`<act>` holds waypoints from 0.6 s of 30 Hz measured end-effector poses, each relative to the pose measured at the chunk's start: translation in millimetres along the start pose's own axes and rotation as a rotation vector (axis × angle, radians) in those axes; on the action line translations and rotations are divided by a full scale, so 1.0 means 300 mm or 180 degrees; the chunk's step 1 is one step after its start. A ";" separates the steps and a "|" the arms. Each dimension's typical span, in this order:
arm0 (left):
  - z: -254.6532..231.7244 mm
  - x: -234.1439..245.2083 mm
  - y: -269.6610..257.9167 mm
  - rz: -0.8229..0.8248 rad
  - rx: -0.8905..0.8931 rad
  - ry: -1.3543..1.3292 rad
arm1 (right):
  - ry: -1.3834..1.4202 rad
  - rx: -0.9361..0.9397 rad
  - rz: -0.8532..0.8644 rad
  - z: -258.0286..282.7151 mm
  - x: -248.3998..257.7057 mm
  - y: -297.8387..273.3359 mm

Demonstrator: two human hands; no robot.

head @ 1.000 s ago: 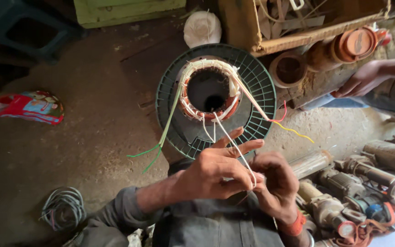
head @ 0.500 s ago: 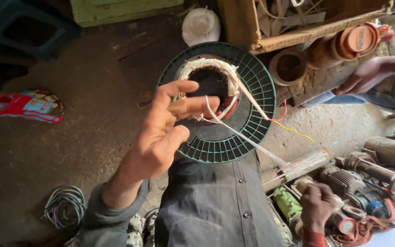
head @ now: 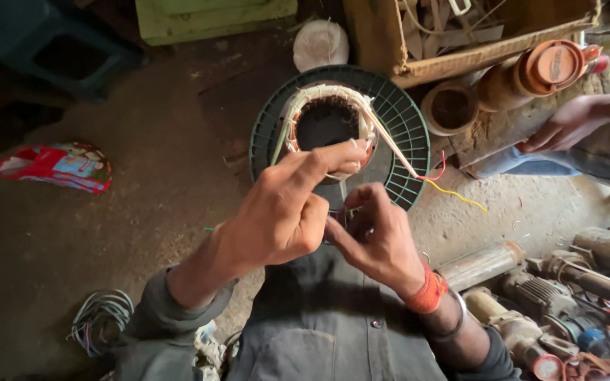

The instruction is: The person winds white insulating tape around a motor stator core, securing the copper windings. They repeatedly wrap the tape, pull it taut, and adjust the stator's position on a green fan guard while working in a cluttered workshop.

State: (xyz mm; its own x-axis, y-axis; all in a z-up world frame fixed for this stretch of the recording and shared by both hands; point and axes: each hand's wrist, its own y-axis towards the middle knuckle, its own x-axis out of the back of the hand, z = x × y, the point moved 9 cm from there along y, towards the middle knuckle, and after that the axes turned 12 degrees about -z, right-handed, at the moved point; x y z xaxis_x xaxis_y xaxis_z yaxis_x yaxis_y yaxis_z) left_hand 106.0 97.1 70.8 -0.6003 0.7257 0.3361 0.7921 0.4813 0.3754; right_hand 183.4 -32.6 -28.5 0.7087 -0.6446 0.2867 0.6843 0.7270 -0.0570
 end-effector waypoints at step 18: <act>0.164 -0.026 -0.035 -0.0309 -0.0623 0.1253 | -0.1364 0.1710 -0.1146 0.242 0.141 -0.060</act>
State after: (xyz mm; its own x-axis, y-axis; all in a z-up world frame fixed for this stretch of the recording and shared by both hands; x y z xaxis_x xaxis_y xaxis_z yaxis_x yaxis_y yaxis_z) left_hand 107.8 110.5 21.7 -0.6972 0.4212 0.5800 0.7168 0.4083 0.5652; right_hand 188.5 -55.7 54.2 0.2552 -0.7947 0.5508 0.6052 0.5755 0.5500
